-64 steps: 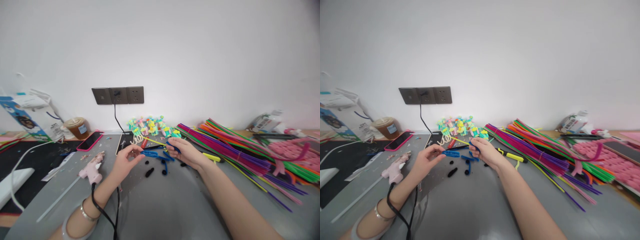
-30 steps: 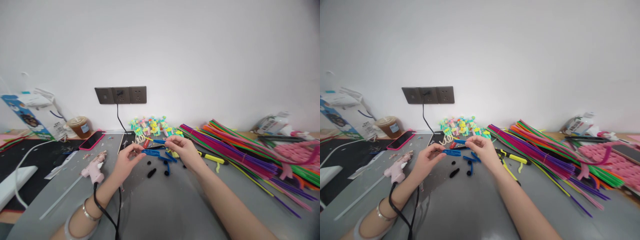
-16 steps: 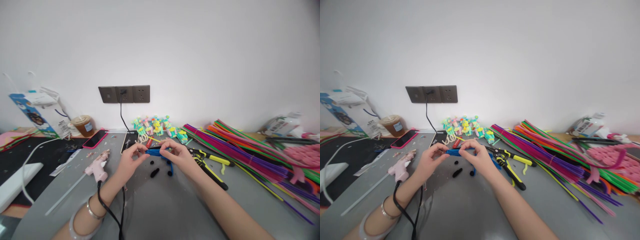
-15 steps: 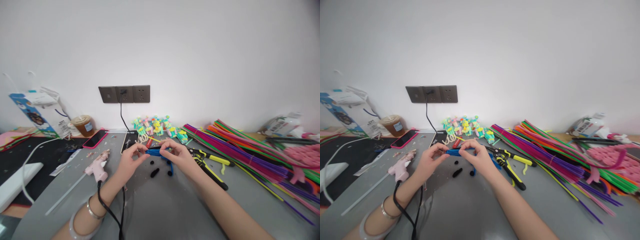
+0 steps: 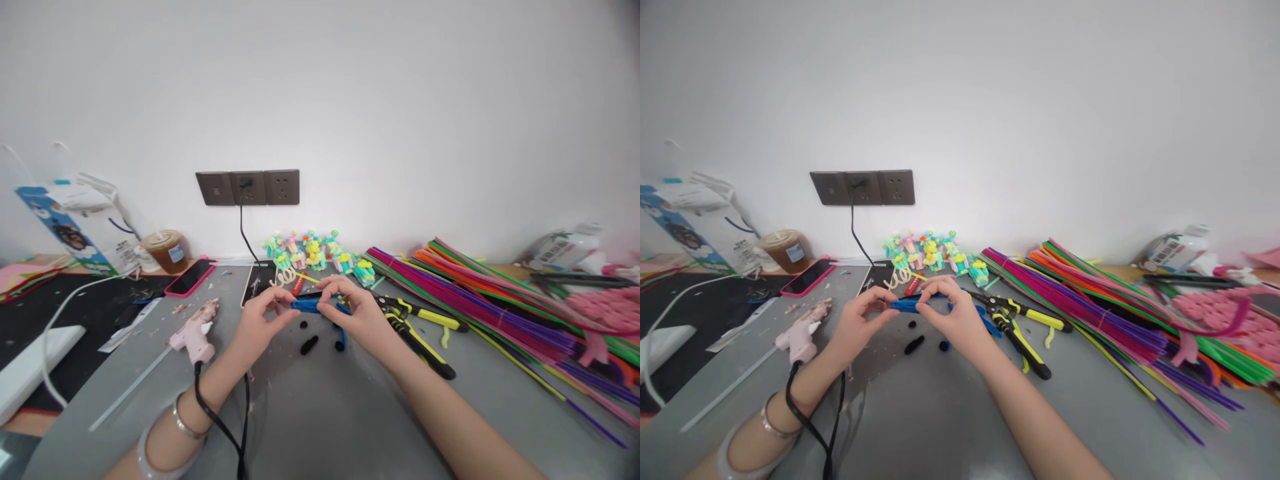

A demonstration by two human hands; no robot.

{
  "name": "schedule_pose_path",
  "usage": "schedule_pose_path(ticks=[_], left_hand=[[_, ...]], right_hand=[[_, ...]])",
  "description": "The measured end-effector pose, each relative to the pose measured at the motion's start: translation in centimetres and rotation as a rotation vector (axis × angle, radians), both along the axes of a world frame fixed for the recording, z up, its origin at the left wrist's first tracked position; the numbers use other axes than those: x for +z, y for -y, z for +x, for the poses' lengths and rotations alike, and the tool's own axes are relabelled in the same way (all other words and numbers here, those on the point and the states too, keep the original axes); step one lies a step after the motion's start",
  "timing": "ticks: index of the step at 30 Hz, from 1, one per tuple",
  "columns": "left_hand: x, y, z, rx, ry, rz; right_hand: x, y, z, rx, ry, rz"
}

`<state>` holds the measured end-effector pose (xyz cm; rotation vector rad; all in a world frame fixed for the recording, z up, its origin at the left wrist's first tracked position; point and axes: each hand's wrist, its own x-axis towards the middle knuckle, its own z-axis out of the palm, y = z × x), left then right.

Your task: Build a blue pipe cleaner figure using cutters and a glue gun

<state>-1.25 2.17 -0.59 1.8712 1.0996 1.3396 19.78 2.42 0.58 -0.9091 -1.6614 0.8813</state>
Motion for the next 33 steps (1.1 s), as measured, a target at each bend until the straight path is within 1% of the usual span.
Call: schedule_pose_path(ticks=[5,7,9,13,18,26,33], left_hand=[[0.05,0.01,0.02,-0.007,0.001,0.031],[0.1,0.05,0.05,-0.016,0.009,0.048],[0.13,0.08,0.05,-0.029,0.015,0.07],[0.11,0.07,0.0,-0.042,0.018,0.117],[0.05,0.04,-0.05,-0.082,0.042,0.153],[-0.18,0.04,-0.31,-0.093,0.019,0.197],[0.08,0.22,-0.22,-0.126,0.039,0.203]], right_hand=[[0.26,-0.05,0.22,-0.014,-0.099,-0.121],[0.27,-0.11,0.28,0.009,-0.121,-0.158],[0.22,-0.06,0.24,0.05,-0.087,-0.174],[0.12,0.26,-0.07,0.081,0.005,-0.151],[0.07,0.39,-0.24,0.103,0.0,-0.086],[0.16,0.56,-0.27,0.123,-0.002,-0.094],[0.46,0.68,-0.14,0.156,0.028,-0.094]])
